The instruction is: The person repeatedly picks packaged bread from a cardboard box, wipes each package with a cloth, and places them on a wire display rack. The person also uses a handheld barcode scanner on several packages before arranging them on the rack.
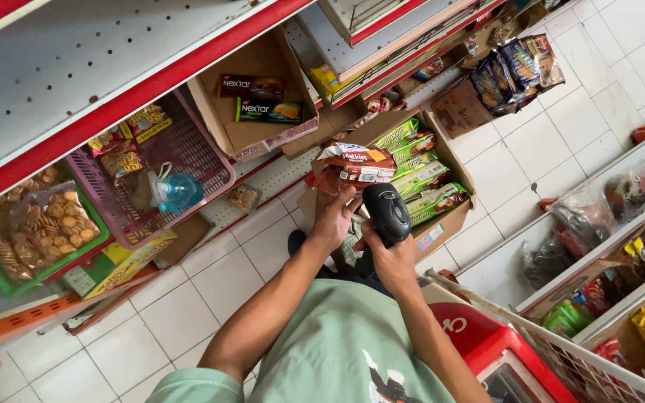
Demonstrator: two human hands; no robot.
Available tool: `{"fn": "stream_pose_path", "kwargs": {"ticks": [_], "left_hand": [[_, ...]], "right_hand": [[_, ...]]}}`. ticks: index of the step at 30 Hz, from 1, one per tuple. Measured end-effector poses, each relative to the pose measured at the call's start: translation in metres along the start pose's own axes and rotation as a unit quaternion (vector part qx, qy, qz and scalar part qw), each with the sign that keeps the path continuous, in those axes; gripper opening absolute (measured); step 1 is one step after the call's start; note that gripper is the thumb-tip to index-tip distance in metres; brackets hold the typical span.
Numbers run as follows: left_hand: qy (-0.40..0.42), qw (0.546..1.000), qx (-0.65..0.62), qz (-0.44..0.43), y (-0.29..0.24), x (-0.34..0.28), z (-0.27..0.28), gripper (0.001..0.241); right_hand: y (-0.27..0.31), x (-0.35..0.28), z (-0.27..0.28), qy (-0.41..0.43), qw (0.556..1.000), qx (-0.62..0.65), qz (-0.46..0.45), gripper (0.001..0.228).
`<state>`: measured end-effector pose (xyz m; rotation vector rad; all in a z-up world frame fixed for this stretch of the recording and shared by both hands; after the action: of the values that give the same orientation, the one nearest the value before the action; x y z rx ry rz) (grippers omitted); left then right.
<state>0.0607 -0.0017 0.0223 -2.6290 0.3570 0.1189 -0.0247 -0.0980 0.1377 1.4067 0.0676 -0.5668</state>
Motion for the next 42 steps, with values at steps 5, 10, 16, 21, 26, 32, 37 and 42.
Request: {"fn": "stream_pose_path", "kwargs": {"ticks": [5, 10, 16, 21, 26, 32, 37, 42], "left_hand": [[-0.055, 0.997, 0.047, 0.009, 0.018, 0.003, 0.032, 0.052], [-0.146, 0.985, 0.085, -0.030, 0.022, 0.005, 0.077, 0.053], [-0.253, 0.952, 0.138, -0.101, 0.026, -0.016, 0.101, 0.064], [-0.353, 0.925, 0.059, -0.128, 0.054, -0.069, 0.108, 0.077], [-0.410, 0.893, 0.022, -0.186, 0.079, -0.122, 0.109, 0.079], [-0.469, 0.857, 0.070, -0.203, 0.073, -0.161, 0.114, 0.078], [-0.470, 0.856, 0.112, -0.186, 0.055, -0.168, 0.112, 0.083], [-0.416, 0.874, 0.196, -0.155, 0.044, -0.141, 0.098, 0.081]], "right_hand": [[-0.030, 0.007, 0.024, -0.018, 0.997, 0.047, -0.051, 0.021], [-0.089, 0.067, 0.075, 0.007, 0.992, -0.030, -0.125, 0.025], [-0.142, 0.153, 0.119, 0.043, 0.939, -0.337, 0.062, 0.035], [-0.125, 0.172, 0.113, 0.077, 0.863, -0.344, 0.363, 0.036], [-0.111, 0.153, 0.090, 0.078, 0.829, -0.389, 0.393, 0.030], [-0.188, 0.087, 0.021, 0.377, 0.803, -0.337, 0.316, 0.071], [-0.211, 0.098, 0.017, 0.352, 0.845, -0.376, 0.144, 0.040], [-0.115, 0.114, 0.078, 0.229, 0.935, -0.216, 0.162, 0.025]]}}
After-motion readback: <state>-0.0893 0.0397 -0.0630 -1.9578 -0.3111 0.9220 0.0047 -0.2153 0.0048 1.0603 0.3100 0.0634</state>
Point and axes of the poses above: each hand's wrist, its own x-axis towards the middle knuckle, its own z-axis out of the back of the hand, y = z × x, the point moved 5 cm from there along x, towards the middle knuckle, and after that the axes turned 6 degrees about -z, right-handed, at the moved point
